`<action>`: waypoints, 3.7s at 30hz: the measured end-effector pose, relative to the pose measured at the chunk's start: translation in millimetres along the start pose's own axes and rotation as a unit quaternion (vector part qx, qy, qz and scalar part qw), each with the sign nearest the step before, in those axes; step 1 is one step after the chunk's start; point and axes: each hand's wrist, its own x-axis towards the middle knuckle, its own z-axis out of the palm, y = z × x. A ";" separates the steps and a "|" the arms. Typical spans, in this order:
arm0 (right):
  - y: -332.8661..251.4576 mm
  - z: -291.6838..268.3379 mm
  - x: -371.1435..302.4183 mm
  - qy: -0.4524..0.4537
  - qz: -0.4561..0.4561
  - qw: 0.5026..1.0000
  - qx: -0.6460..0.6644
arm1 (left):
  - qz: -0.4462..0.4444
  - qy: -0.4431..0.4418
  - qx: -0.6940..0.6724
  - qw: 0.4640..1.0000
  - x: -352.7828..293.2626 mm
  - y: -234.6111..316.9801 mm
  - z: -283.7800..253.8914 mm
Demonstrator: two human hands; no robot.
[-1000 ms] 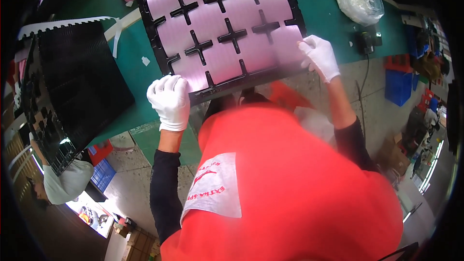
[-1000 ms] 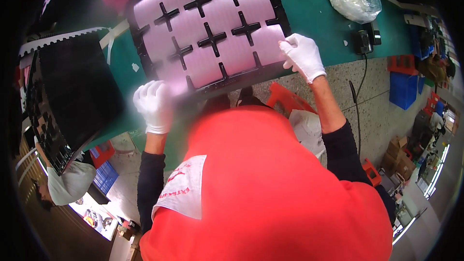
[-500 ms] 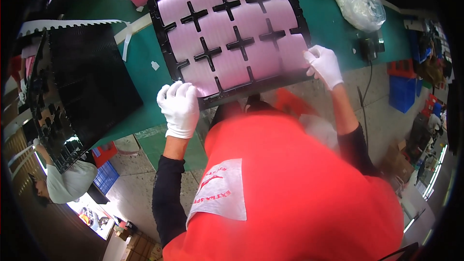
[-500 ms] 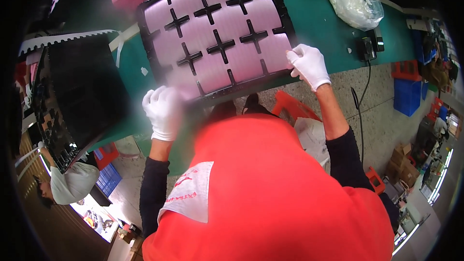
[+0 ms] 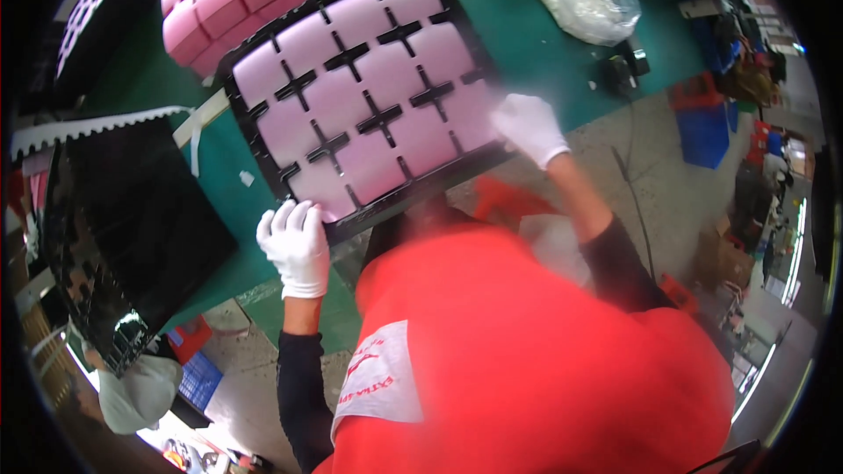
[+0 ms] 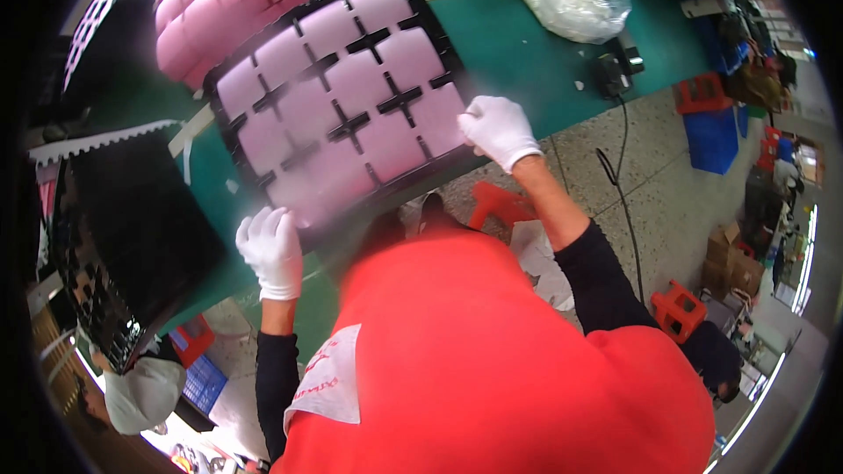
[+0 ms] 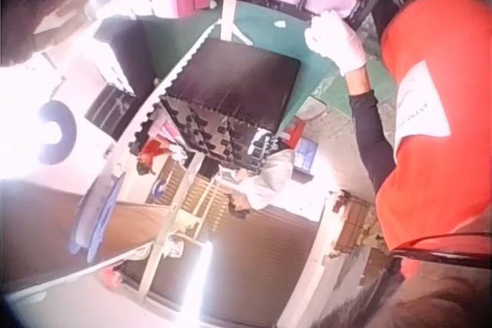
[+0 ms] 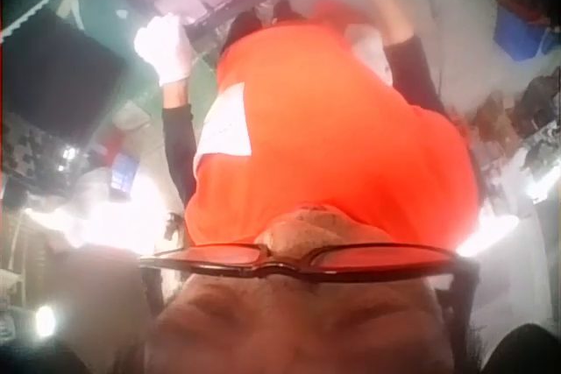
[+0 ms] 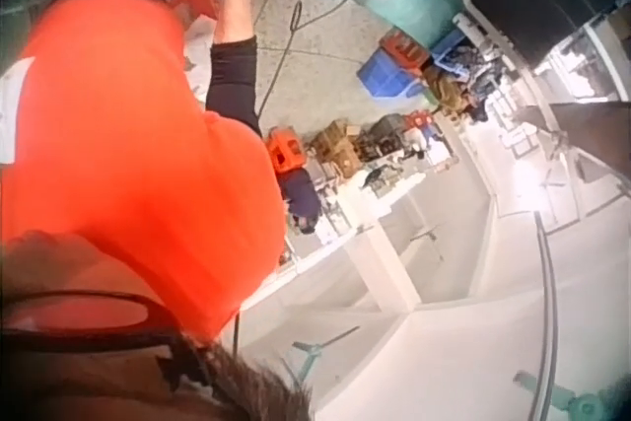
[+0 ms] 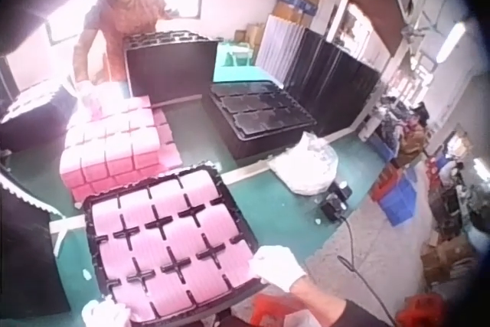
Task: The person assembles plastic components by hand, inserting foam dividers into black plastic trays and attaching white plastic strips to the trays.
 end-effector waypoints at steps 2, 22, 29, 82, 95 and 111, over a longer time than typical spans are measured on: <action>0.6 0.5 -3.5 0.004 0.006 0.999 0.039 | -0.003 0.004 0.002 1.000 0.2 1.7 -0.4; -2.0 4.7 -0.1 0.023 0.057 0.993 0.099 | -0.059 0.075 -0.033 0.995 -0.3 0.6 9.2; -1.9 3.7 0.3 0.014 0.066 0.991 0.119 | -0.051 0.053 -0.022 0.997 1.0 6.3 5.3; -3.3 1.0 -1.3 0.005 0.048 0.994 0.103 | -0.080 0.011 -0.135 0.988 -4.5 -3.0 7.3; 2.4 1.3 -3.2 0.026 0.006 0.997 0.071 | -0.070 -0.057 -0.077 0.993 1.9 9.8 -12.0; 8.8 7.2 2.1 0.034 -0.018 0.999 0.029 | 0.000 -0.135 -0.199 0.971 63.8 92.4 0.9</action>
